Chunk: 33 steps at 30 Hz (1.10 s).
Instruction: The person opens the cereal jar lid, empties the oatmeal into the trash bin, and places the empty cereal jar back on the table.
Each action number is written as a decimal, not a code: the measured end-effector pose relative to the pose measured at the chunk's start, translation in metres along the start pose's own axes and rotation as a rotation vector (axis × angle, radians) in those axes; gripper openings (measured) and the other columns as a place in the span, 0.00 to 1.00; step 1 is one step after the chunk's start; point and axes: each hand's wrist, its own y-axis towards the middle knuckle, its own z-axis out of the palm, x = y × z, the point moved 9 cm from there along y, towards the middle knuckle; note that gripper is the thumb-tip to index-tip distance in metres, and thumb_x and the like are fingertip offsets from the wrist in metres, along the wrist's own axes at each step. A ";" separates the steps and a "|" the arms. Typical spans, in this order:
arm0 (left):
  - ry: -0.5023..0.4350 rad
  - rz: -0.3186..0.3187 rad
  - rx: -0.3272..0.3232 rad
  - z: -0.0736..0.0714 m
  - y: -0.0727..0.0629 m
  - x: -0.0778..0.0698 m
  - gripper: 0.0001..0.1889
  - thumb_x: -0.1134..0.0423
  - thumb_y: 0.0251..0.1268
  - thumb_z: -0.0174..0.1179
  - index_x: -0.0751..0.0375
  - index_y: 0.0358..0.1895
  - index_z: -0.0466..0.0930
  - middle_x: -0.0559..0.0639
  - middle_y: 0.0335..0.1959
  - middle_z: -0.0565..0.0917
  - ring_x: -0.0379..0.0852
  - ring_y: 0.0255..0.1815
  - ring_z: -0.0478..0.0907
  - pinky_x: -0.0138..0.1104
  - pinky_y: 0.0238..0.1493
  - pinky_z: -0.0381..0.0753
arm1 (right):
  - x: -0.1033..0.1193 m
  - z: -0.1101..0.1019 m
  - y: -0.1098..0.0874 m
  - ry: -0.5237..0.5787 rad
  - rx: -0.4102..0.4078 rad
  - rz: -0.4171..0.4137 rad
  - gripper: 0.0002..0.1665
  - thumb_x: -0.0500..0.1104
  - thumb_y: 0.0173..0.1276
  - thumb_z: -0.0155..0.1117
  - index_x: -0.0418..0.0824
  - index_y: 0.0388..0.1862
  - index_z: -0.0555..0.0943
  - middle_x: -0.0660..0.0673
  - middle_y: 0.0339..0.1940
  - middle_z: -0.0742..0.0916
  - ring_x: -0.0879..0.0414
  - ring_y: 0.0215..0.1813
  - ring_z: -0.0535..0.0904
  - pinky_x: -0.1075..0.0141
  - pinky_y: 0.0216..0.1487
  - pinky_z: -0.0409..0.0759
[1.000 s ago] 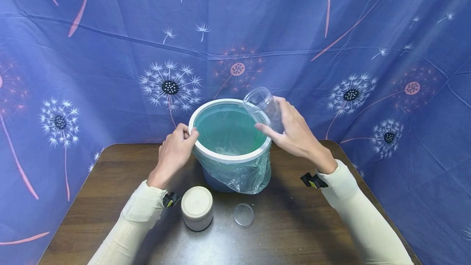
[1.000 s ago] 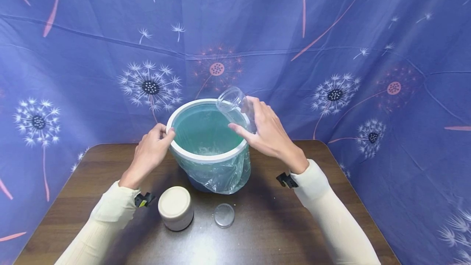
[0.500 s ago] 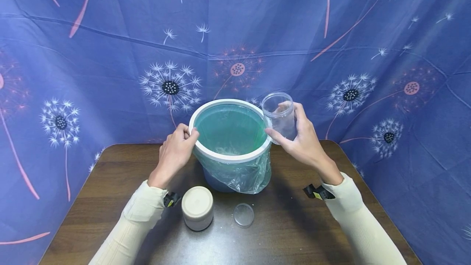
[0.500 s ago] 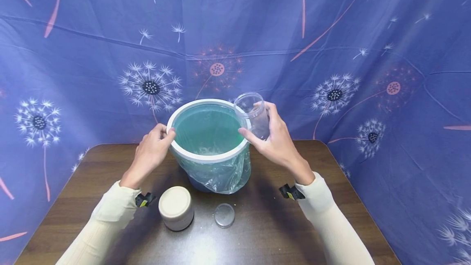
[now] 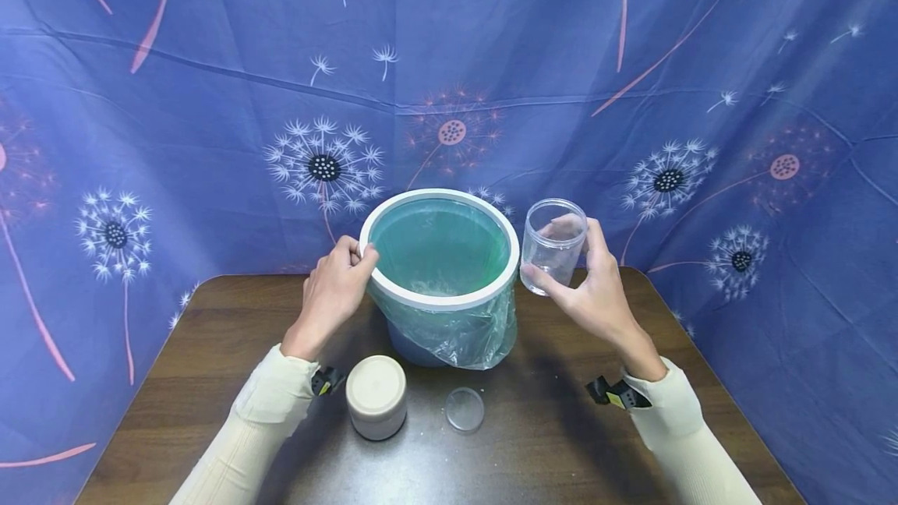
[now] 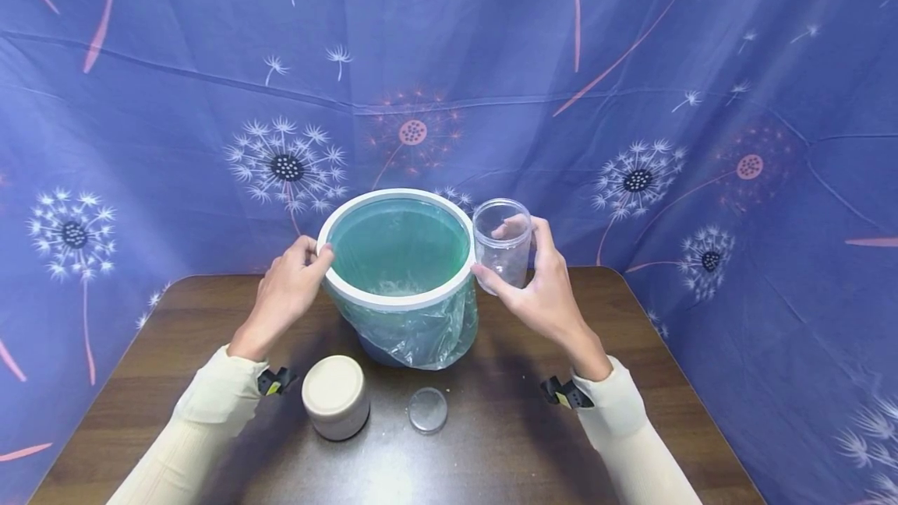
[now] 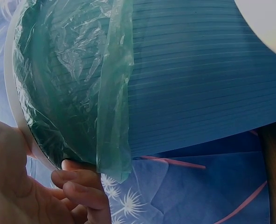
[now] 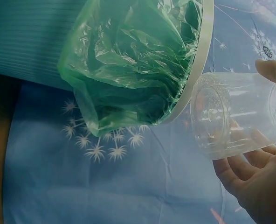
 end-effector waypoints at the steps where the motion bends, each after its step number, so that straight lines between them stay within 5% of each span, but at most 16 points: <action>1: 0.000 0.001 0.000 0.000 0.000 0.000 0.18 0.43 0.78 0.48 0.53 0.40 0.74 0.51 0.32 0.79 0.56 0.38 0.79 0.50 0.41 0.70 | -0.001 -0.001 -0.002 -0.002 -0.007 0.002 0.44 0.33 0.55 0.86 0.37 0.68 0.72 0.45 0.57 0.86 0.60 0.54 0.79 0.69 0.50 0.73; 19: -0.012 0.008 0.003 0.002 0.000 -0.003 0.18 0.42 0.79 0.47 0.53 0.40 0.73 0.51 0.33 0.79 0.57 0.39 0.79 0.49 0.41 0.69 | -0.006 -0.003 -0.032 0.010 -0.014 0.011 0.42 0.30 0.54 0.85 0.34 0.65 0.73 0.45 0.55 0.88 0.63 0.56 0.81 0.71 0.58 0.71; 33: -0.014 0.012 -0.006 0.001 0.000 -0.001 0.18 0.43 0.79 0.48 0.53 0.41 0.73 0.51 0.32 0.79 0.57 0.39 0.79 0.50 0.42 0.69 | 0.021 0.002 -0.044 0.017 -0.019 0.011 0.43 0.22 0.49 0.83 0.25 0.63 0.71 0.31 0.54 0.86 0.42 0.55 0.79 0.69 0.62 0.69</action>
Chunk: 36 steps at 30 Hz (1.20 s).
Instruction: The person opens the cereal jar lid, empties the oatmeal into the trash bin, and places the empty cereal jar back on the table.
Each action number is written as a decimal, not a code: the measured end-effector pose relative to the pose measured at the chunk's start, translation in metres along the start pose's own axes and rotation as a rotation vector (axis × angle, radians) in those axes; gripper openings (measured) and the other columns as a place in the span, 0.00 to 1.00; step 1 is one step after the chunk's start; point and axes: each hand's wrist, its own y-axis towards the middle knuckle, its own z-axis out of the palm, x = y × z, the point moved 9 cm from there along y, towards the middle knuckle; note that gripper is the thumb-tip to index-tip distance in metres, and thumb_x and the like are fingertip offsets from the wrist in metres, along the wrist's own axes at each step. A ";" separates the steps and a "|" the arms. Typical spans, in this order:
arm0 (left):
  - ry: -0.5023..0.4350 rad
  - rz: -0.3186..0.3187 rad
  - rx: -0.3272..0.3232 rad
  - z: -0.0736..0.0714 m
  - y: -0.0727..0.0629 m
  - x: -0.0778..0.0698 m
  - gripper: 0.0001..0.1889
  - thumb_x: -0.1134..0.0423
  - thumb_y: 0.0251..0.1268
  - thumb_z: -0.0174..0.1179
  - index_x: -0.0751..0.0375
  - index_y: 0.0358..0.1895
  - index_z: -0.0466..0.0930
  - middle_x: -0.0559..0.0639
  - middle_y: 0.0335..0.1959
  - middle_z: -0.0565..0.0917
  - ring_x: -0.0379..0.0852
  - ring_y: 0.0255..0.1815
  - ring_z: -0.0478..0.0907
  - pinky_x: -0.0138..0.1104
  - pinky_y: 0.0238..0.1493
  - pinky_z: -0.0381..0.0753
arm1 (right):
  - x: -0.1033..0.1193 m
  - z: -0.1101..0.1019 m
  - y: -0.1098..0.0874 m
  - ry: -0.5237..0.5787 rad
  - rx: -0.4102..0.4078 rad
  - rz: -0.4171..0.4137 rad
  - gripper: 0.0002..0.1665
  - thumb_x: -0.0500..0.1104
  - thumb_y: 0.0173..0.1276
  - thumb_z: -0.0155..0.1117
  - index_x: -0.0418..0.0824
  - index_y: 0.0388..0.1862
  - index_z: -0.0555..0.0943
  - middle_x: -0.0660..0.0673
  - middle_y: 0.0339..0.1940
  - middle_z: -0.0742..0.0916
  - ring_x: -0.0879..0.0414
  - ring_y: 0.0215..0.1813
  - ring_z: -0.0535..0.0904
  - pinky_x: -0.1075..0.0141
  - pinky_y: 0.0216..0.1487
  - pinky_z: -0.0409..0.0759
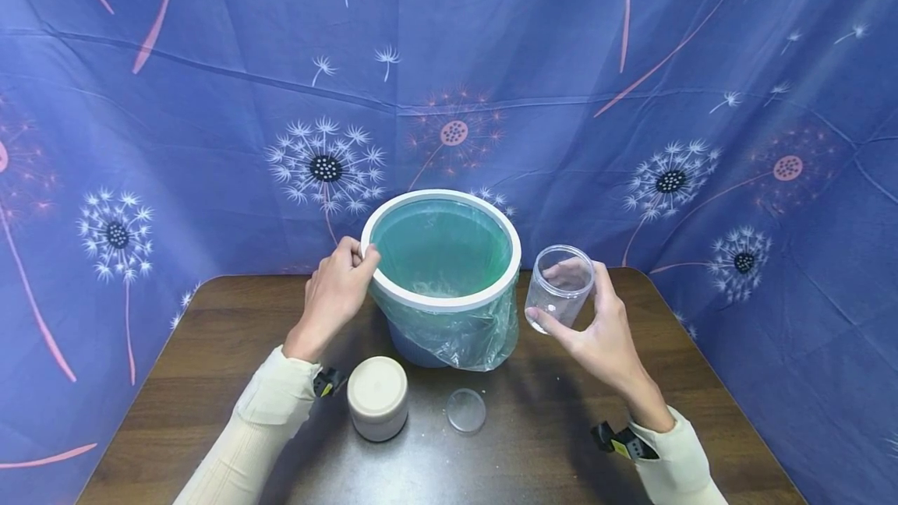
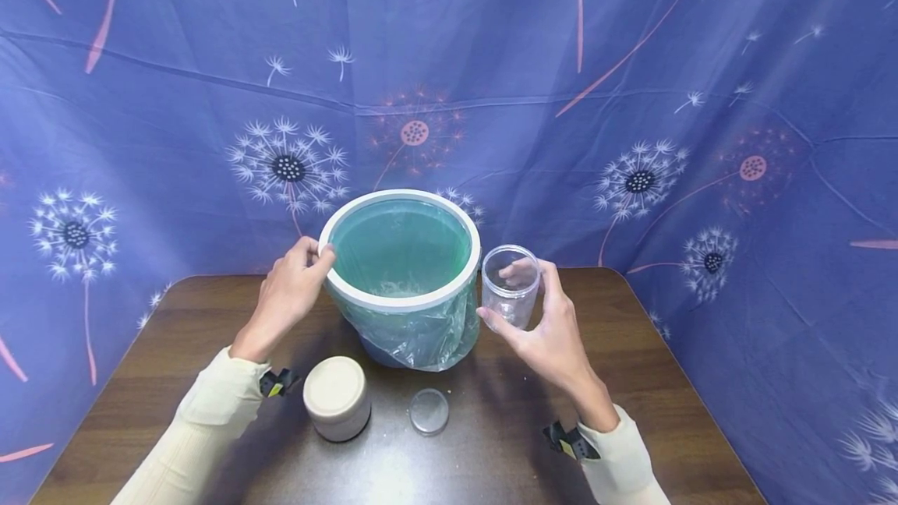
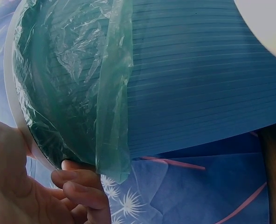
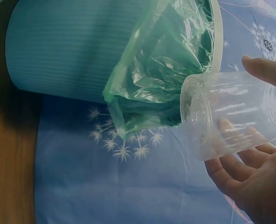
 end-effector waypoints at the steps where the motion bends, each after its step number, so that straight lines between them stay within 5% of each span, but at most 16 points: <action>1: 0.000 0.001 0.001 0.000 0.000 0.000 0.18 0.43 0.79 0.48 0.53 0.41 0.73 0.51 0.32 0.79 0.57 0.39 0.79 0.50 0.42 0.70 | 0.002 0.000 -0.001 0.001 0.002 0.005 0.42 0.22 0.49 0.83 0.25 0.62 0.71 0.30 0.54 0.86 0.41 0.54 0.79 0.69 0.61 0.69; 12: 0.005 -0.005 0.001 0.001 0.000 0.002 0.18 0.42 0.79 0.47 0.53 0.41 0.73 0.51 0.32 0.79 0.56 0.38 0.79 0.50 0.42 0.70 | -0.044 0.007 -0.025 -0.002 0.019 0.072 0.44 0.30 0.52 0.88 0.35 0.66 0.73 0.47 0.55 0.88 0.62 0.55 0.81 0.73 0.57 0.72; 21: 0.006 -0.007 0.001 0.001 0.001 0.002 0.18 0.42 0.79 0.47 0.53 0.41 0.74 0.51 0.33 0.80 0.57 0.39 0.79 0.50 0.42 0.70 | -0.057 0.012 -0.040 -0.005 0.071 0.102 0.43 0.33 0.53 0.88 0.37 0.65 0.73 0.46 0.56 0.88 0.53 0.55 0.83 0.71 0.58 0.72; 30: 0.007 -0.006 -0.001 0.000 0.000 0.001 0.19 0.41 0.79 0.47 0.53 0.41 0.74 0.51 0.32 0.79 0.57 0.39 0.79 0.50 0.42 0.70 | -0.088 0.032 -0.065 -0.015 0.160 0.237 0.44 0.40 0.54 0.90 0.45 0.66 0.74 0.52 0.56 0.88 0.52 0.57 0.84 0.69 0.60 0.72; 36: 0.009 -0.003 -0.002 0.000 0.000 0.001 0.19 0.41 0.79 0.47 0.53 0.41 0.74 0.51 0.32 0.79 0.57 0.38 0.80 0.50 0.41 0.70 | -0.102 0.044 -0.078 -0.033 0.200 0.265 0.43 0.41 0.52 0.91 0.41 0.63 0.74 0.50 0.55 0.89 0.51 0.57 0.84 0.67 0.60 0.73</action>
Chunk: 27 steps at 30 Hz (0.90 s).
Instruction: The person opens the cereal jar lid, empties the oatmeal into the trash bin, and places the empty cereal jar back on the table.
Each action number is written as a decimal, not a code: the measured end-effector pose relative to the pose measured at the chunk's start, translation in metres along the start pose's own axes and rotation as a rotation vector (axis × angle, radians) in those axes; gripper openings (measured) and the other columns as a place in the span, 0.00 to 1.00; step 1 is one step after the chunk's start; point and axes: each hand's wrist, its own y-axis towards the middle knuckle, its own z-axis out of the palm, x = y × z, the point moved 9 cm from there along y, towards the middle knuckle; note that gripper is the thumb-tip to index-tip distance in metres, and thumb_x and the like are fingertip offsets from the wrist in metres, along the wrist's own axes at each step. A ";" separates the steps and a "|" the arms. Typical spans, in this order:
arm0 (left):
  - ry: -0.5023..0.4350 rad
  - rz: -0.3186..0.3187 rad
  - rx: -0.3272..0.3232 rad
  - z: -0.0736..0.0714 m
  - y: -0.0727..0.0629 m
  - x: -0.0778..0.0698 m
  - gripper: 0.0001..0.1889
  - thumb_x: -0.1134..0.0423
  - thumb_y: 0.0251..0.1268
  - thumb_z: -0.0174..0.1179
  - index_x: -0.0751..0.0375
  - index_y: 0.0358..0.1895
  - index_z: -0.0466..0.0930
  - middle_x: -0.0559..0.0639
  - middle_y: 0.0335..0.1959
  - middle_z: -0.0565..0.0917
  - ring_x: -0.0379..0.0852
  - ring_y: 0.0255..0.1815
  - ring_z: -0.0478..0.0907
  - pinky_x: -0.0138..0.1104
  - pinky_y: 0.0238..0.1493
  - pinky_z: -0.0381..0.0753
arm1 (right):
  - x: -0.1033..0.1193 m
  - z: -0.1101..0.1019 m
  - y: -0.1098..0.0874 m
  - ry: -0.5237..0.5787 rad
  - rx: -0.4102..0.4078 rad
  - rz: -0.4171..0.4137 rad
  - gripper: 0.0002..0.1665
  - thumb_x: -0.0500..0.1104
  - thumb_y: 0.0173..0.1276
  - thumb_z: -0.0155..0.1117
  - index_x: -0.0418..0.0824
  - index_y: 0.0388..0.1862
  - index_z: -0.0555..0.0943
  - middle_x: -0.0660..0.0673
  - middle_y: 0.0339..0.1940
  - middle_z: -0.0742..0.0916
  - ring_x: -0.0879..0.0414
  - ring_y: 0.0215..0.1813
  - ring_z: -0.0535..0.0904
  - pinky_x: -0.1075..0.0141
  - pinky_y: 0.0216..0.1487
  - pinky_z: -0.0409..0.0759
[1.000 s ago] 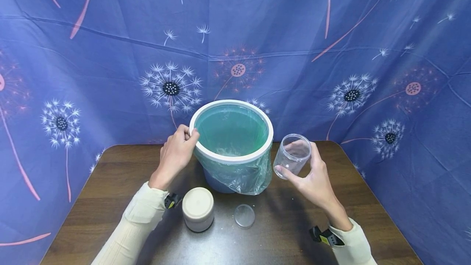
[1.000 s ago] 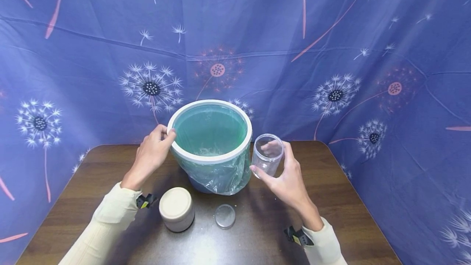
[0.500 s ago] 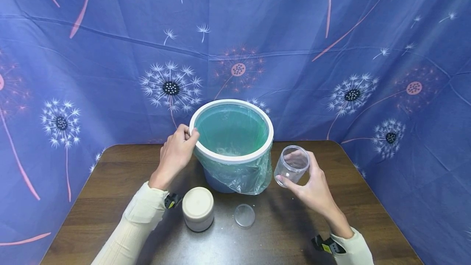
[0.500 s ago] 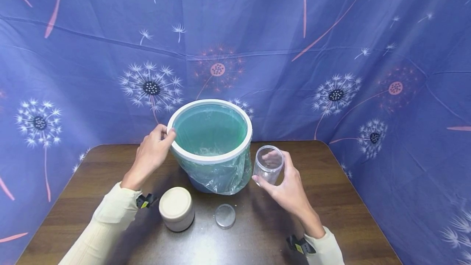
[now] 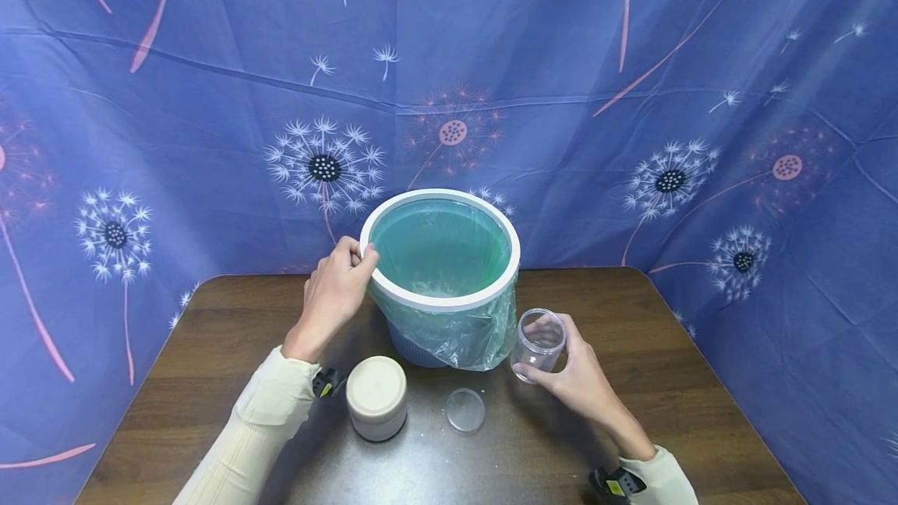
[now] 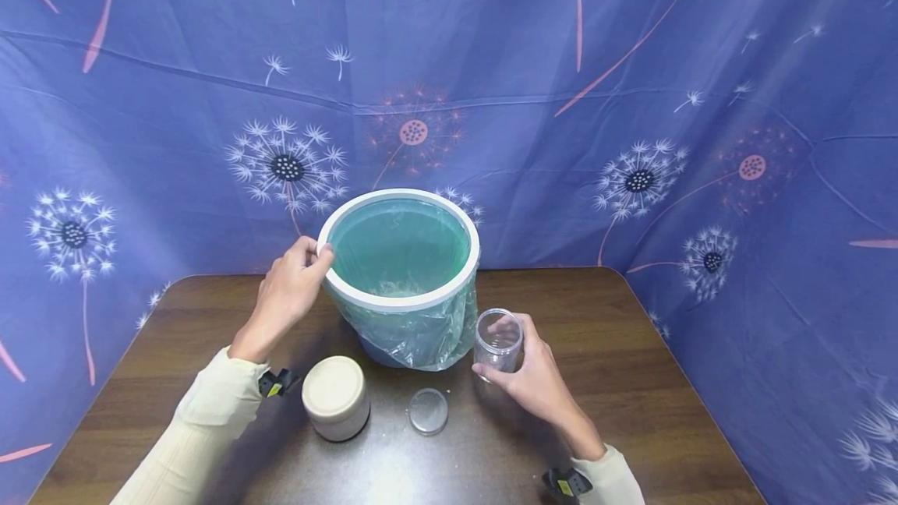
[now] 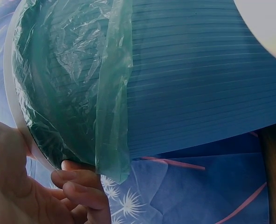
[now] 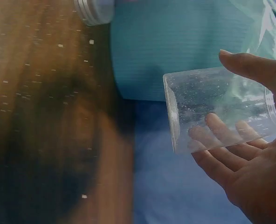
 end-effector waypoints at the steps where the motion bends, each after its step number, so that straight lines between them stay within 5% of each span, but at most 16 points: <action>1: 0.000 0.000 0.001 0.000 0.000 0.000 0.19 0.41 0.79 0.47 0.53 0.41 0.74 0.51 0.32 0.79 0.57 0.38 0.80 0.50 0.41 0.70 | -0.002 0.002 -0.001 0.002 0.006 0.002 0.44 0.41 0.52 0.91 0.40 0.63 0.74 0.49 0.55 0.89 0.51 0.57 0.85 0.66 0.60 0.74; 27: -0.008 -0.001 0.007 0.001 0.000 0.000 0.18 0.42 0.79 0.48 0.53 0.41 0.73 0.51 0.32 0.78 0.57 0.38 0.79 0.49 0.41 0.70 | -0.019 0.022 -0.024 0.043 0.032 0.034 0.44 0.40 0.47 0.93 0.42 0.61 0.76 0.48 0.54 0.89 0.48 0.56 0.87 0.60 0.57 0.82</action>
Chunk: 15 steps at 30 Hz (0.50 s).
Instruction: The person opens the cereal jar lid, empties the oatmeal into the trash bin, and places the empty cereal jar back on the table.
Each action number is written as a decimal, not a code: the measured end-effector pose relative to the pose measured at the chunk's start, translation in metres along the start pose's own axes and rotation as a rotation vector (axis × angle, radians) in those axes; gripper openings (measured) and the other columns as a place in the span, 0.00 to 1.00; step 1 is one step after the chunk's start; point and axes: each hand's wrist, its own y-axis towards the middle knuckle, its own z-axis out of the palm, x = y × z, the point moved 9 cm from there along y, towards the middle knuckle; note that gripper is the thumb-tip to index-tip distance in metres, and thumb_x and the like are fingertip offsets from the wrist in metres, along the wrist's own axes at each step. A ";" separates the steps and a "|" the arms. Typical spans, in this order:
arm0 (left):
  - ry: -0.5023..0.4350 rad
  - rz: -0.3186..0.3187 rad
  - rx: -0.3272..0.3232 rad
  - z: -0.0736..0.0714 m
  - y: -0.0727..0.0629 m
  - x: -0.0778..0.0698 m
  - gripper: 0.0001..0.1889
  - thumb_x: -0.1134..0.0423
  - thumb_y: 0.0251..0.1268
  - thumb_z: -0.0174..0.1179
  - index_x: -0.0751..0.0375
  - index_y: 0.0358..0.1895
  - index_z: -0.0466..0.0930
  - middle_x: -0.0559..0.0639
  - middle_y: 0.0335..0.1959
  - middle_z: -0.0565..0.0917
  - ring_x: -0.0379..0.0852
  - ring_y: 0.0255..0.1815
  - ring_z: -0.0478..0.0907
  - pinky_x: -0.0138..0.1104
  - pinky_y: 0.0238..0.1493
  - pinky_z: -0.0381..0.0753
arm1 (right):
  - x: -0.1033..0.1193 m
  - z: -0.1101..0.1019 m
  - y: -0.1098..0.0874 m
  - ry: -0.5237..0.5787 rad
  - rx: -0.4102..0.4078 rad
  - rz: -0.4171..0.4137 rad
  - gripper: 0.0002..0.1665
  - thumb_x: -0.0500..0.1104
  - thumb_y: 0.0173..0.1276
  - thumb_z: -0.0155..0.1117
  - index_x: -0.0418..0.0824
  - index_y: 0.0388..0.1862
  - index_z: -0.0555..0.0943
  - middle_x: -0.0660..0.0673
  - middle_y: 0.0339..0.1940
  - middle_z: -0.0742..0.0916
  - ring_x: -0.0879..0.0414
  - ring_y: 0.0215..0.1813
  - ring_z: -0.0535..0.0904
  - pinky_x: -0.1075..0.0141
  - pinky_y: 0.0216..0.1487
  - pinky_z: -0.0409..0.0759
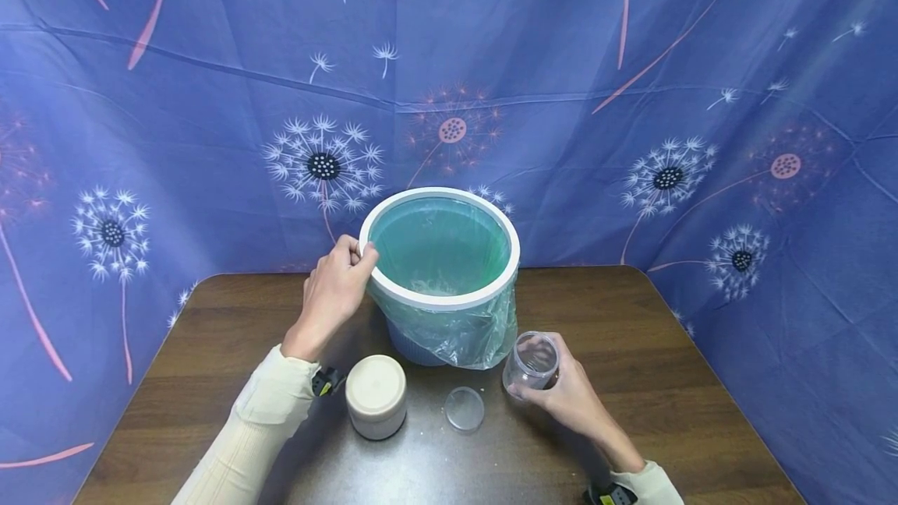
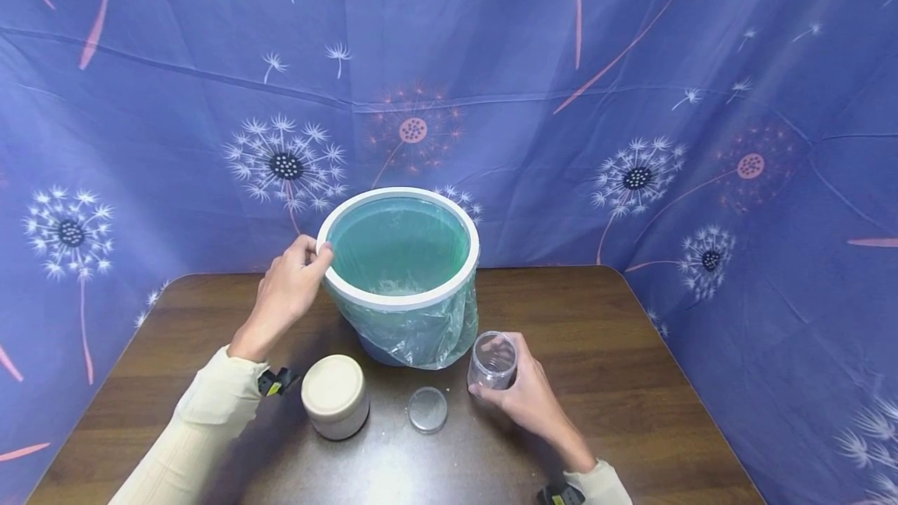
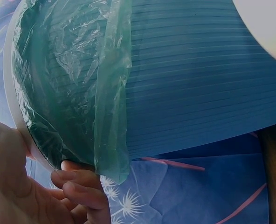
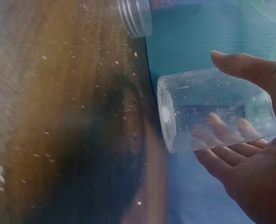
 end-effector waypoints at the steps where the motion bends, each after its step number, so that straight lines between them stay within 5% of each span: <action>1: 0.000 0.000 0.001 0.000 0.000 0.000 0.18 0.43 0.79 0.48 0.53 0.40 0.73 0.51 0.32 0.78 0.57 0.38 0.79 0.49 0.41 0.70 | 0.000 0.001 -0.001 0.005 0.004 0.002 0.45 0.40 0.47 0.93 0.42 0.61 0.76 0.48 0.54 0.89 0.47 0.56 0.87 0.59 0.57 0.82; 15: 0.002 0.000 -0.002 -0.001 0.000 0.000 0.18 0.42 0.79 0.47 0.53 0.40 0.73 0.51 0.31 0.78 0.57 0.37 0.79 0.49 0.40 0.70 | -0.015 0.008 -0.009 -0.022 0.024 0.069 0.46 0.43 0.45 0.94 0.45 0.61 0.76 0.53 0.53 0.89 0.54 0.56 0.85 0.59 0.60 0.80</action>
